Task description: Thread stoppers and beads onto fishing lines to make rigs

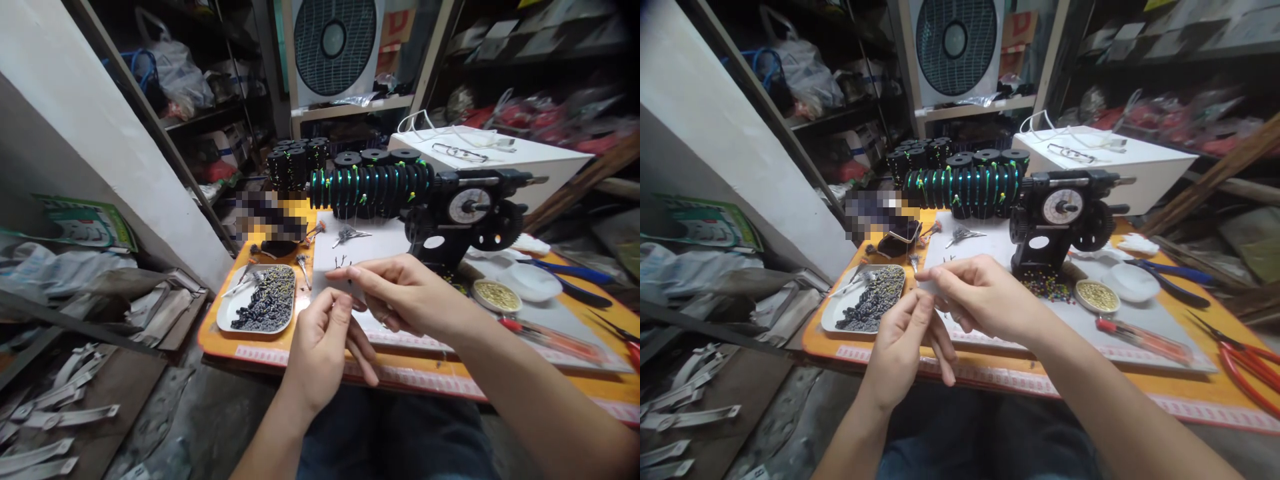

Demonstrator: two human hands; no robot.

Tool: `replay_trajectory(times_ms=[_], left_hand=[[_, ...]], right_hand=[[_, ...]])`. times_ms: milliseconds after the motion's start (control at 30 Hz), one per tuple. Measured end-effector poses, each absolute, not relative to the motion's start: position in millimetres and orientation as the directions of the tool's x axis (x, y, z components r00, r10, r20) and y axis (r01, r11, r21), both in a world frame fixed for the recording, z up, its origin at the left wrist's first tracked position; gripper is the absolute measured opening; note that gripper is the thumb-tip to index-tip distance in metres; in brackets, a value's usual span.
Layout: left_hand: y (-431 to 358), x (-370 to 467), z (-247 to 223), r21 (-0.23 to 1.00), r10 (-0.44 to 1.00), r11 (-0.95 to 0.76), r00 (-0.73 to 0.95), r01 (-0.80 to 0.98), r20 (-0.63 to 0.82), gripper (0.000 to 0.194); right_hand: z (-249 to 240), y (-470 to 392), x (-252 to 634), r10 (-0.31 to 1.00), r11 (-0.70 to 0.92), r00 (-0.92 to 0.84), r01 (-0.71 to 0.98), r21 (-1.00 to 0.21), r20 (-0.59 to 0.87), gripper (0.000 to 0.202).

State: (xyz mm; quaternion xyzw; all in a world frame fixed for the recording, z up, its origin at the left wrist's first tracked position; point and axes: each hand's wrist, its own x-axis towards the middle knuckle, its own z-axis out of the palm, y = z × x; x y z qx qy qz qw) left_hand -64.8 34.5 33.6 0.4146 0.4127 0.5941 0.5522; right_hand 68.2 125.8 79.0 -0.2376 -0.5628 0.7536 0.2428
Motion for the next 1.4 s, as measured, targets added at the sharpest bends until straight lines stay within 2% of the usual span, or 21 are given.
replay_trajectory(times_ms=[133,267,467,633,700,833,1033,1200,1300,1400], left_hand=[[34,-63,26,0.906,0.993,-0.108,-0.083,-0.410,0.081,0.027],[30,-56,12,0.855,0.988,-0.146,-0.118,-0.498,0.100,0.031],[6,-43,-4,0.800,0.997,-0.049,-0.078,-0.598,0.003,0.038],[-8,-42,3,0.781,0.988,-0.003,-0.121,-0.624,-0.093,0.035],[-9,-44,5,0.764,0.990,0.031,-0.087,-0.644,-0.113,0.036],[-9,-45,-4,0.672,0.995,0.075,0.014,-0.737,-0.097,0.036],[-20,-45,-30,0.514,0.997,0.038,0.063,-0.857,0.032,0.027],[-28,-54,-35,0.505,0.985,0.097,0.154,-0.858,0.072,0.025],[-29,-52,-38,0.479,0.988,0.053,0.115,-0.876,0.100,0.026],[-26,-46,-44,0.458,0.992,0.014,0.069,-0.889,0.103,0.031]], right_hand=[[78,121,60,0.586,-0.413,-0.802,-0.174,-0.894,-0.115,0.028],[78,117,48,0.593,-0.548,-0.792,-0.264,-0.794,-0.146,0.040],[81,127,44,0.675,-0.565,-0.726,-0.391,-0.726,-0.135,0.046],[81,127,43,0.643,-0.581,-0.750,-0.347,-0.736,-0.154,0.045],[81,126,44,0.632,-0.577,-0.760,-0.330,-0.747,-0.153,0.045],[79,128,45,0.616,-0.553,-0.774,-0.292,-0.781,-0.146,0.044],[65,128,52,0.627,-0.436,-0.768,-0.204,-0.877,-0.132,0.032],[50,106,65,0.558,-0.222,-0.820,0.002,-0.975,-0.128,0.029],[44,92,70,0.508,-0.120,-0.851,0.080,-0.989,-0.131,0.018],[39,84,72,0.479,-0.100,-0.867,0.102,-0.990,-0.138,0.019]])
